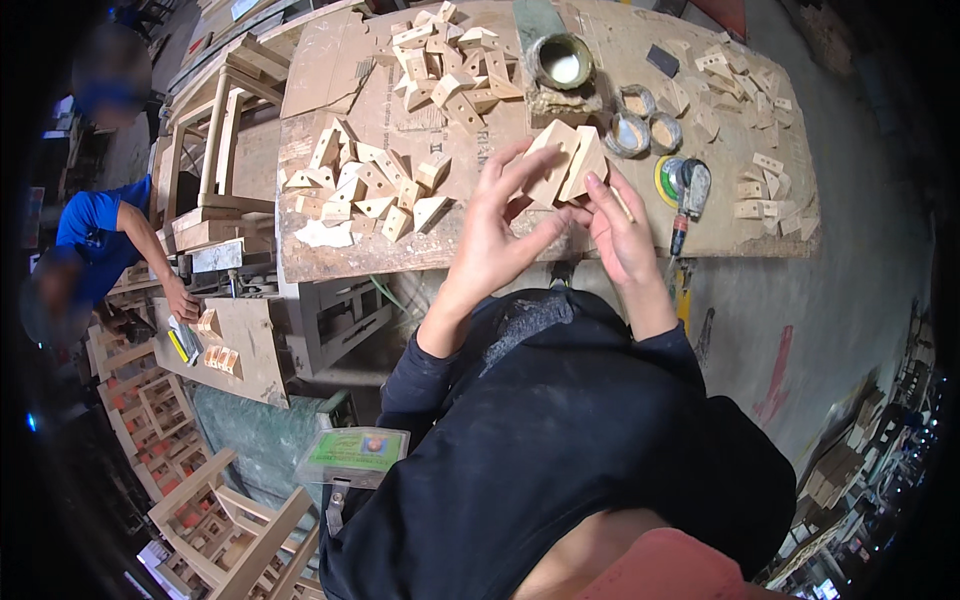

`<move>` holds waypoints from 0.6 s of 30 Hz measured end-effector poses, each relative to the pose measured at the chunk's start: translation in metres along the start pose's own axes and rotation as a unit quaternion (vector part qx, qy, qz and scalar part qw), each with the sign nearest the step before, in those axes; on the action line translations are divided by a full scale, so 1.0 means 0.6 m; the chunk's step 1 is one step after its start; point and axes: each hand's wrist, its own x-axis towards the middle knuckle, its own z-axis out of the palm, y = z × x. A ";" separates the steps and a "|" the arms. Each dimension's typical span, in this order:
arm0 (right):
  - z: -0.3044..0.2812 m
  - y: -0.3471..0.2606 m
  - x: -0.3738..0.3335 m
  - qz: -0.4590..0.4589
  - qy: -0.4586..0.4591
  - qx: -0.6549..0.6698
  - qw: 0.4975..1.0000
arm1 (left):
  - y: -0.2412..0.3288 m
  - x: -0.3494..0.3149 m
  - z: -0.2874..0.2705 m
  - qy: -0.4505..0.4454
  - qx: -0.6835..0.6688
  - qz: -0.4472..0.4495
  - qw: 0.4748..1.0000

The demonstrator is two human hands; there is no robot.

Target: The person smooths the edges of a wooden chair frame with a sanding block. They then pick up small wooden blocks, apply glue to them using a brush, and place them on a workbench.

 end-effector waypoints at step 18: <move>-0.056 -0.026 -0.012 0.026 0.017 -0.123 0.992 | -0.033 -0.006 0.062 0.108 -0.003 -0.038 0.993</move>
